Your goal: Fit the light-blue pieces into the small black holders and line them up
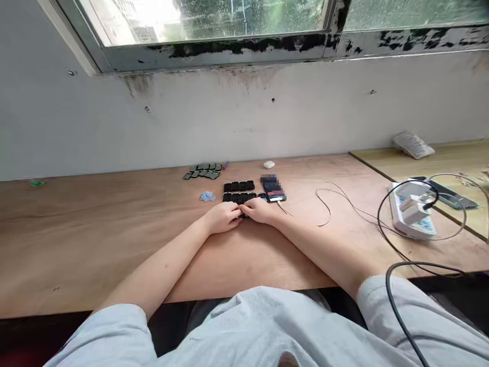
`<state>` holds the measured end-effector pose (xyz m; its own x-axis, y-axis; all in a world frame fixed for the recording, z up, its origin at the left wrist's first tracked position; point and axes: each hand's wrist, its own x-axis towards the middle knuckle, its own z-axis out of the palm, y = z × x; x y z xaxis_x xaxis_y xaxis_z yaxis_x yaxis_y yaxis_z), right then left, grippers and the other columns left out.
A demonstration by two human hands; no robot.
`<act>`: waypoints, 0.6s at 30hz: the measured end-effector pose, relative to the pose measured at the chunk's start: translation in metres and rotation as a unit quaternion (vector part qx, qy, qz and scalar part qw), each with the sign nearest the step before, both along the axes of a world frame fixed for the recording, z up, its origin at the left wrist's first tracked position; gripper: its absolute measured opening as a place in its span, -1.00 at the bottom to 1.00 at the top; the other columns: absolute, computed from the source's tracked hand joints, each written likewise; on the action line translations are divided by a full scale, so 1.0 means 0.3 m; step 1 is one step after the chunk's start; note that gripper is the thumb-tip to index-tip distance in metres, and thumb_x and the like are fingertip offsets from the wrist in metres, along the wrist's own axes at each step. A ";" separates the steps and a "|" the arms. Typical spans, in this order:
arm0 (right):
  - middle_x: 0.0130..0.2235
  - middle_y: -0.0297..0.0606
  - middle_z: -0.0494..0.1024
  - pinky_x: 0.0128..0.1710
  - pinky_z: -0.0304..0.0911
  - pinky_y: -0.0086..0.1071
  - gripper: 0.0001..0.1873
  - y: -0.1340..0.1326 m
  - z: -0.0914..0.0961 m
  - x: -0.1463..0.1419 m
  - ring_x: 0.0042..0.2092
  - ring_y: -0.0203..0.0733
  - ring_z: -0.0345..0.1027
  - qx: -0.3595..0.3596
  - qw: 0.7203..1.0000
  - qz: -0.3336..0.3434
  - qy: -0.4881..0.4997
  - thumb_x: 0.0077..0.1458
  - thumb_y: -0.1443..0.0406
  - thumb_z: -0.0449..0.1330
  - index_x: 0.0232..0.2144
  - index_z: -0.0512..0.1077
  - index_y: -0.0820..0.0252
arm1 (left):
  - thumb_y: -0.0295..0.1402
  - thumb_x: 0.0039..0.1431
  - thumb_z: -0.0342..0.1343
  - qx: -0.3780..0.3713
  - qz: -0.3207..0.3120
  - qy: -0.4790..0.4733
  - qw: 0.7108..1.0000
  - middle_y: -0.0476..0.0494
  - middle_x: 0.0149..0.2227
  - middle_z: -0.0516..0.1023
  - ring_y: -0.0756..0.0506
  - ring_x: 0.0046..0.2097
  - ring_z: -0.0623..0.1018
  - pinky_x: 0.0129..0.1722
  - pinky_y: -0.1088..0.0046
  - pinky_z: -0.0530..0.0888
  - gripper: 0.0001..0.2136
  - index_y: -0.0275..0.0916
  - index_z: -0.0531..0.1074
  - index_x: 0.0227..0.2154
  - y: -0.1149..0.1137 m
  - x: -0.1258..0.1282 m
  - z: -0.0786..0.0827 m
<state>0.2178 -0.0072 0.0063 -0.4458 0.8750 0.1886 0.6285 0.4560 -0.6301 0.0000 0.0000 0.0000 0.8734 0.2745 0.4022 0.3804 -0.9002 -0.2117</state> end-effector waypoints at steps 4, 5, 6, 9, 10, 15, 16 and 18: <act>-0.57 -0.37 0.36 -0.44 -0.08 -0.38 -0.50 0.001 -0.020 0.007 -0.47 -0.32 0.13 0.026 0.996 0.007 0.090 0.33 0.09 0.04 -0.62 0.31 0.18 | -0.36 0.38 0.05 0.002 -0.006 -0.049 0.999 -0.25 -0.18 0.53 -0.15 -0.19 0.51 -0.17 0.28 0.51 -0.84 -0.24 0.54 -0.23 -0.005 -0.003 -0.001; -0.57 -0.37 0.35 -0.44 -0.07 -0.38 -0.48 0.000 -0.023 0.009 -0.47 -0.31 0.12 0.038 0.992 0.001 0.119 0.33 0.06 0.02 -0.61 0.31 0.18 | -0.36 0.39 0.05 0.000 -0.007 -0.068 0.998 -0.26 -0.17 0.52 -0.15 -0.18 0.51 -0.16 0.28 0.51 -0.83 -0.24 0.54 -0.18 -0.004 -0.004 -0.003; -0.57 -0.37 0.33 -0.44 -0.05 -0.38 -0.47 0.000 -0.024 0.012 -0.47 -0.31 0.12 0.052 0.988 -0.010 0.146 0.34 0.02 0.00 -0.60 0.31 0.18 | -0.34 0.40 0.05 -0.004 -0.008 -0.086 0.996 -0.26 -0.15 0.51 -0.15 -0.16 0.51 -0.16 0.28 0.52 -0.82 -0.24 0.55 -0.13 -0.001 -0.005 -0.004; -0.57 -0.37 0.29 -0.42 -0.01 -0.38 -0.43 -0.004 -0.026 0.015 -0.46 -0.29 0.12 0.087 0.975 -0.047 0.199 0.34 -0.05 -0.04 -0.58 0.30 0.17 | -0.32 0.44 0.02 -0.020 0.011 -0.149 0.989 -0.29 -0.07 0.50 -0.16 -0.07 0.53 -0.07 0.27 0.54 -0.76 -0.22 0.52 0.01 0.009 -0.009 -0.007; -0.57 -0.37 0.28 -0.42 0.00 -0.38 -0.42 -0.006 -0.026 0.016 -0.46 -0.29 0.12 0.094 0.973 -0.054 0.205 0.34 -0.06 -0.04 -0.58 0.30 0.17 | -0.31 0.45 0.00 -0.026 0.027 -0.174 0.984 -0.29 -0.05 0.50 -0.16 -0.03 0.53 -0.03 0.26 0.53 -0.76 -0.21 0.52 0.02 0.014 -0.012 -0.007; -0.58 -0.39 0.23 -0.43 -0.03 -0.37 -0.46 -0.018 -0.023 0.011 -0.48 -0.31 0.08 0.113 0.977 -0.046 0.176 0.32 -0.02 -0.02 -0.60 0.24 0.15 | -0.19 0.50 -0.13 -0.061 0.162 -0.289 0.942 -0.25 -0.15 0.54 -0.15 -0.07 0.55 -0.02 0.28 0.50 -0.67 -0.20 0.51 -0.14 0.054 -0.056 -0.006; -0.58 -0.39 0.22 -0.43 -0.04 -0.37 -0.47 -0.020 -0.022 0.010 -0.49 -0.32 0.06 0.114 0.978 -0.039 0.169 0.32 -0.01 -0.02 -0.61 0.22 0.15 | -0.16 0.51 -0.16 -0.069 0.196 -0.308 0.928 -0.23 -0.19 0.56 -0.15 -0.12 0.56 -0.06 0.30 0.49 -0.64 -0.20 0.49 -0.18 0.067 -0.071 -0.007; -0.58 -0.40 0.18 -0.43 -0.07 -0.36 -0.48 -0.024 -0.019 0.007 -0.49 -0.33 0.02 0.110 0.982 -0.021 0.155 0.31 0.02 -0.02 -0.63 0.14 0.13 | -0.10 0.50 -0.19 -0.091 0.264 -0.344 0.897 -0.19 -0.29 0.57 -0.15 -0.21 0.57 -0.15 0.32 0.48 -0.61 -0.20 0.46 -0.22 0.095 -0.104 -0.012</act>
